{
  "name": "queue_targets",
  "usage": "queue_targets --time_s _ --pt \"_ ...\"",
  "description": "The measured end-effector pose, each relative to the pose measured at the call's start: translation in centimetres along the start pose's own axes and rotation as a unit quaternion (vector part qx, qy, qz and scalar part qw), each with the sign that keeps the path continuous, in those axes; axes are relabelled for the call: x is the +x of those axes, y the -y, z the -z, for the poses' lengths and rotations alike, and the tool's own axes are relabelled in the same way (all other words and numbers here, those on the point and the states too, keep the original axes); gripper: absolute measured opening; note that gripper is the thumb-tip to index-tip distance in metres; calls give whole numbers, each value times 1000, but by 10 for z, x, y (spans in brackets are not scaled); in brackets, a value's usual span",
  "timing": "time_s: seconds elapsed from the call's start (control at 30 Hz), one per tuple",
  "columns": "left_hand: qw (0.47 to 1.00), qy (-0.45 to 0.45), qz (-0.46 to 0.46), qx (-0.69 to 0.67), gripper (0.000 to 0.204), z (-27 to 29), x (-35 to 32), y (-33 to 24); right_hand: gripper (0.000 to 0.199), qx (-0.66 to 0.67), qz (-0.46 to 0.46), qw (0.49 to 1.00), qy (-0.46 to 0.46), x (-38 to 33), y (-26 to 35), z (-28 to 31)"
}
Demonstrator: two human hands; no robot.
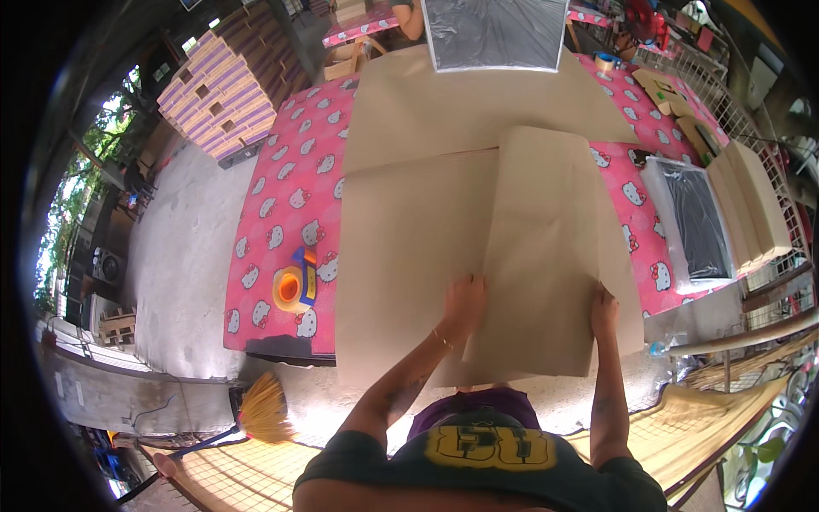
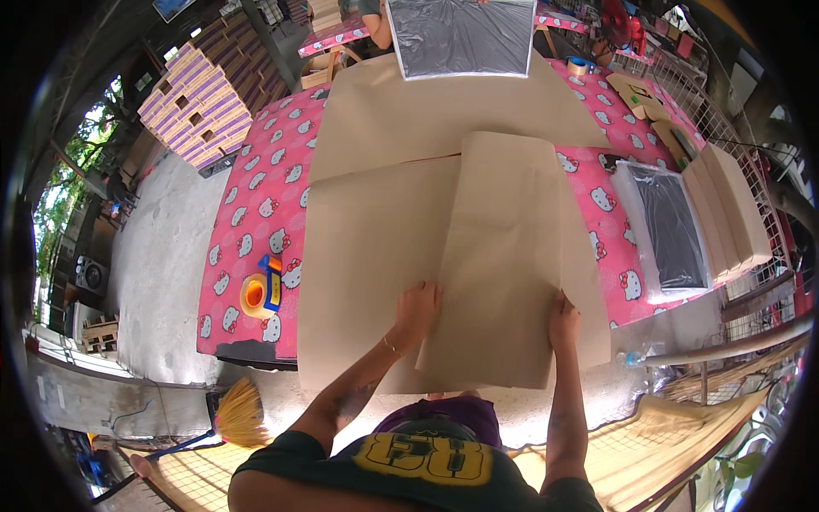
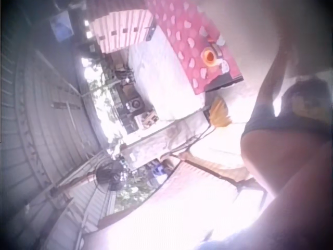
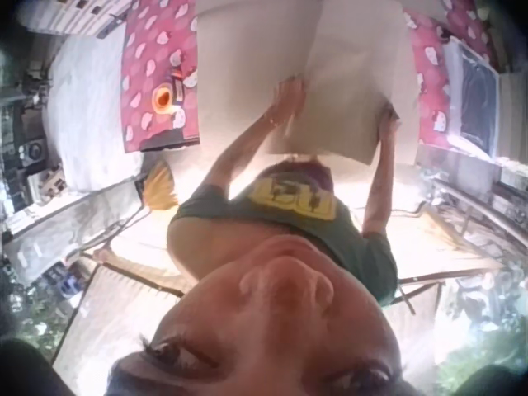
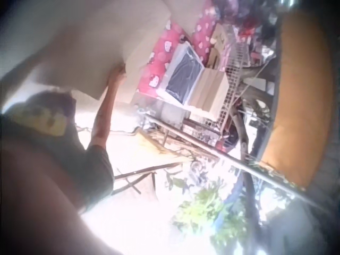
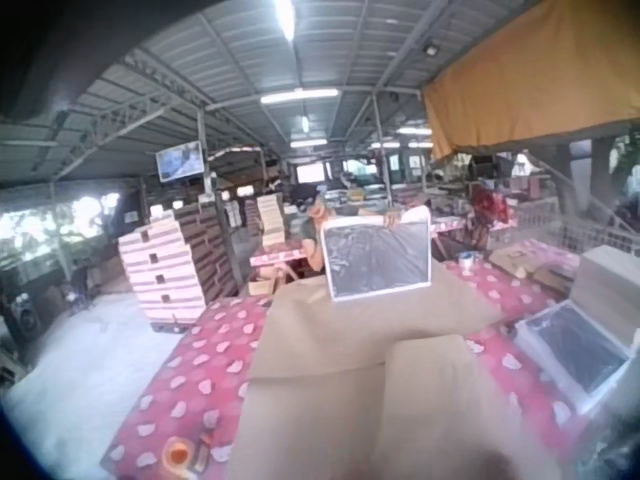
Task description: The person wraps a rectangular object in brown paper, secures the paper with adhesive tape using a tape dispenser, and folds the ends of the paper to enclose the item.
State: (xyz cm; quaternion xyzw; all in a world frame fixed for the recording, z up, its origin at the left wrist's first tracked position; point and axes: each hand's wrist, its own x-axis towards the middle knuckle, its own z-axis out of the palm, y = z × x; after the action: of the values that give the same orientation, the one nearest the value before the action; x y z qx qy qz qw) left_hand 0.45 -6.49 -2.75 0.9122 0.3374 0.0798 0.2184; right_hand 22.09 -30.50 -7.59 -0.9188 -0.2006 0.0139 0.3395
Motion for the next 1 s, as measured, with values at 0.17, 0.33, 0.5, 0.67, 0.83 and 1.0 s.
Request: queue_targets --time_s 0.17,0.33,0.5,0.67,0.83,1.0 --pt "999 -6 -1 -36 25 10 -44 6 40 18 -28 999 -2 -64 22 24" --pt "997 -39 -10 -71 26 6 -32 5 39 -45 -33 998 13 -50 16 24" --pt "997 -42 43 -43 24 8 24 -8 42 -66 -25 997 44 11 19 7" --pt "997 -66 27 -26 25 -8 130 -23 45 -98 -20 995 27 112 20 -19" --pt "998 -45 48 14 25 -17 226 -35 47 -95 -46 994 37 204 31 -44" --pt "989 -58 60 119 24 -12 299 -37 48 5 -4 1000 12 253 58 -60"
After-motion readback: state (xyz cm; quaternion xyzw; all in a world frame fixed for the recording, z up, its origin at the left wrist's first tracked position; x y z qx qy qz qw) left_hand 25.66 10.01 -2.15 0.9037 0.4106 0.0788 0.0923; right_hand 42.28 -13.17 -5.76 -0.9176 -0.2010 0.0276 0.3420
